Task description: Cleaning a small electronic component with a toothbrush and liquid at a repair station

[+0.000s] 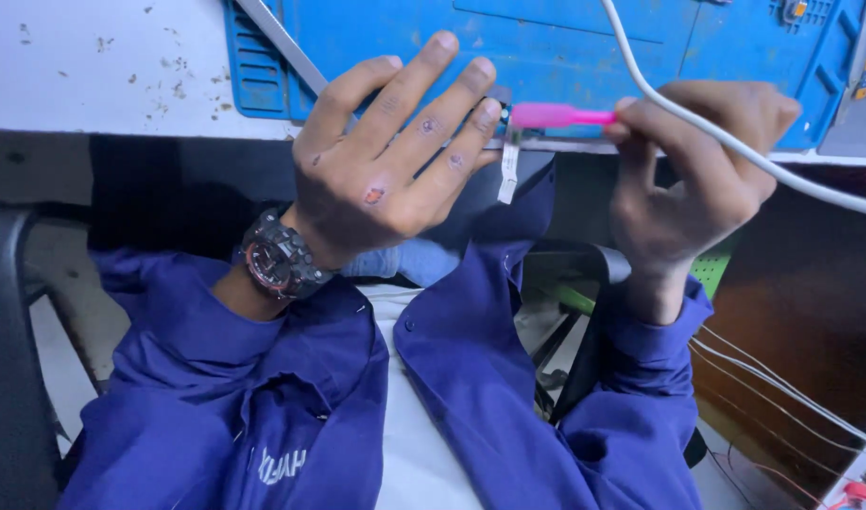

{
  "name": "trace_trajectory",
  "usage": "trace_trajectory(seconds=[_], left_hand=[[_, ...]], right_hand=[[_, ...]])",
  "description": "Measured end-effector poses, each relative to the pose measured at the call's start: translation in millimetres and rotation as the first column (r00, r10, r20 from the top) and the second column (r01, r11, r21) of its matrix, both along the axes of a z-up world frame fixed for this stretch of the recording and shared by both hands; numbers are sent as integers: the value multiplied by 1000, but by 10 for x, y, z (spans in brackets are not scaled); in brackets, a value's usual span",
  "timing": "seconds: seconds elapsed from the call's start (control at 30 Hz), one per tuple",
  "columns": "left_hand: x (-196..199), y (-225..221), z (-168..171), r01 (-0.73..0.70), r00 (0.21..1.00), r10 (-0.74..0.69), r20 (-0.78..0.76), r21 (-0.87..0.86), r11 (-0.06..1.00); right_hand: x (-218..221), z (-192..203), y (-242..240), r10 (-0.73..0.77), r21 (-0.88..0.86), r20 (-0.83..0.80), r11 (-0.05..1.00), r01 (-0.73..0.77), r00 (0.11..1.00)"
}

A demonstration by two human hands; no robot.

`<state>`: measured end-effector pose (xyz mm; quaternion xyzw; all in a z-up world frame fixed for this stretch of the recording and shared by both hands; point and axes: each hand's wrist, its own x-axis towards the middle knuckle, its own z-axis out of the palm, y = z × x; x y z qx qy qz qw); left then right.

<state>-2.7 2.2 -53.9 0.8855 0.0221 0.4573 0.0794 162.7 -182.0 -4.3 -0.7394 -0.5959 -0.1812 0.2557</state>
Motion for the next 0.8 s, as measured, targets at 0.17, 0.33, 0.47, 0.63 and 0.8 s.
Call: trace_trajectory(seconds=[0.17, 0.33, 0.47, 0.63, 0.8], left_hand=[[-10, 4, -7, 14, 1000, -14, 6, -6, 1000], [-14, -5, -24, 4, 1000, -4, 23, -1, 1000], [-25, -5, -9, -7, 1000, 7, 10, 28, 1000], [-20, 1, -18, -11, 1000, 10, 23, 28, 1000], [-23, 10, -13, -9, 1000, 8, 29, 29, 1000]], right_hand=[[-30, 19, 36, 19, -6, -78, 1000, -19, 997], [17, -23, -9, -1, -40, -112, 999, -3, 994], [-69, 4, -2, -9, -78, -147, 997, -2, 989], [2, -15, 3, 21, -83, -135, 996, -33, 991], [27, -19, 30, 38, -68, -126, 997, -47, 991]])
